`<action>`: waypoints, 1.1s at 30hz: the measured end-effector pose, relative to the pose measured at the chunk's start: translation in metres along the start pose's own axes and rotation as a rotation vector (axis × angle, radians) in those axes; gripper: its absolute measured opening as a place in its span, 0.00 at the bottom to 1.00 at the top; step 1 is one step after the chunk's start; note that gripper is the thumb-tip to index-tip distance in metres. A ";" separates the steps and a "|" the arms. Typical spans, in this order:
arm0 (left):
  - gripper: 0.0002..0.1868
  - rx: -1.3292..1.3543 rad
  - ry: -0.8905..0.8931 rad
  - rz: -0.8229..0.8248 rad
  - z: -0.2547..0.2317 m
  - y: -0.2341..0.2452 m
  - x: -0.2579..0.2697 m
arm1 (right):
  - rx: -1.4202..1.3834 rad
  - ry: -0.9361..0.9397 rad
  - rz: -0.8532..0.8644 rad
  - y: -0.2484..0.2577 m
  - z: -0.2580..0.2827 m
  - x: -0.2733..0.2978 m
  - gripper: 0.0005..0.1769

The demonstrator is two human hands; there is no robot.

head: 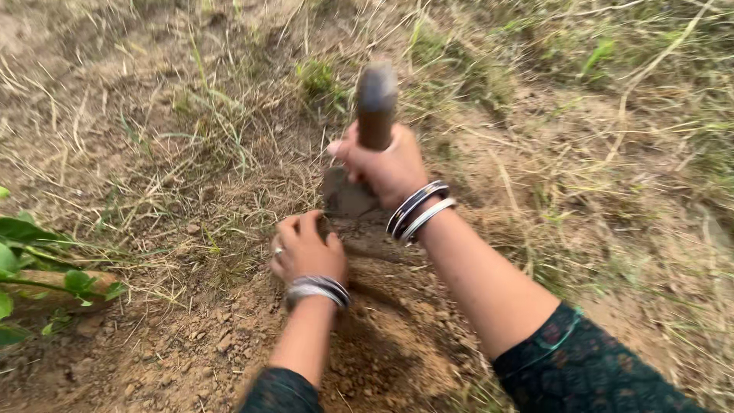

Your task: The person weeds around a small plant by digging and loosening the soil with a hand trowel while pulling up grass by hand.

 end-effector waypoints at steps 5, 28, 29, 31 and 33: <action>0.24 -0.101 -0.218 -0.320 -0.029 0.014 0.038 | -0.139 0.019 -0.148 0.002 -0.002 0.003 0.10; 0.40 -0.149 -0.023 0.087 -0.035 0.016 0.015 | 0.101 -0.115 -0.109 -0.010 0.000 0.007 0.07; 0.43 -0.106 -0.019 0.098 -0.036 0.018 0.015 | 0.165 -0.132 -0.092 -0.009 -0.002 0.005 0.07; 0.41 -0.031 0.032 0.167 -0.035 0.021 0.013 | 0.127 -0.155 -0.082 -0.005 -0.006 -0.004 0.07; 0.39 0.055 0.089 0.237 -0.037 0.018 0.008 | 0.101 -0.181 -0.068 0.000 -0.008 -0.015 0.07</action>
Point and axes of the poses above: each hand's wrist, its own x-axis away from the middle knuckle, its own y-axis out of the back of the hand, z = x × y, the point moved 6 cm from there along -x, towards the middle knuckle, and after that the axes turned 8 degrees about x, right-handed, at the moved point
